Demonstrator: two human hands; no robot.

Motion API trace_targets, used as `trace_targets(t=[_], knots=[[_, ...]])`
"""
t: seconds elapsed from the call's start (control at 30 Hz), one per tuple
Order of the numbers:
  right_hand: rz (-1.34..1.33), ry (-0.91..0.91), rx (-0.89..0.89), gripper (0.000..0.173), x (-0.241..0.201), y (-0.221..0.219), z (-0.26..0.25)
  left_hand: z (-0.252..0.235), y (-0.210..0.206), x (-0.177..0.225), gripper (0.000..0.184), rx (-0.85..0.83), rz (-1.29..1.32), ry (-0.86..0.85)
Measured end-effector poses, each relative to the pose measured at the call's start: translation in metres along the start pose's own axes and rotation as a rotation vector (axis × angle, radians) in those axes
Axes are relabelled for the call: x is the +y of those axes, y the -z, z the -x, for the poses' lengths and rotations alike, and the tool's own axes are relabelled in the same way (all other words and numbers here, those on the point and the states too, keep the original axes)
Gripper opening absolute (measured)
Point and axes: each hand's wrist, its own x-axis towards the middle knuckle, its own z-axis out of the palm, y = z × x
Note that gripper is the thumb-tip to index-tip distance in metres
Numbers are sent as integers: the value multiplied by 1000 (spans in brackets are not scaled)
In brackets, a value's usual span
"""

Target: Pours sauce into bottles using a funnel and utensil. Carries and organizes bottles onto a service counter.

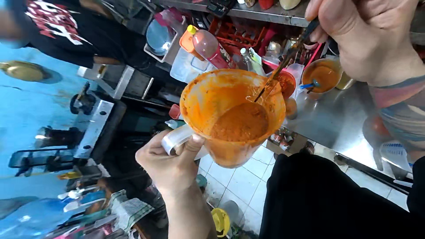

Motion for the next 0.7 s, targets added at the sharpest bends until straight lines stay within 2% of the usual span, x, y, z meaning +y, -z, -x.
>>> trace_targets(t=[0.23,0.43,0.57,0.7], knots=[[18,-23,-27,21,8,-3,-14,-15,-5,4,24,-30,-67,-3],[-53,-142,-344,24,13,-17,-24,-19,-8,5,25,-32,-49,-11],[-54,-148,-238,23,27,-18,-32,-18,-9,4,25,-26,-39,-9],[-103,-205,-351,23,26,-21,-35,-18,-10,3,24,-24,-43,2]])
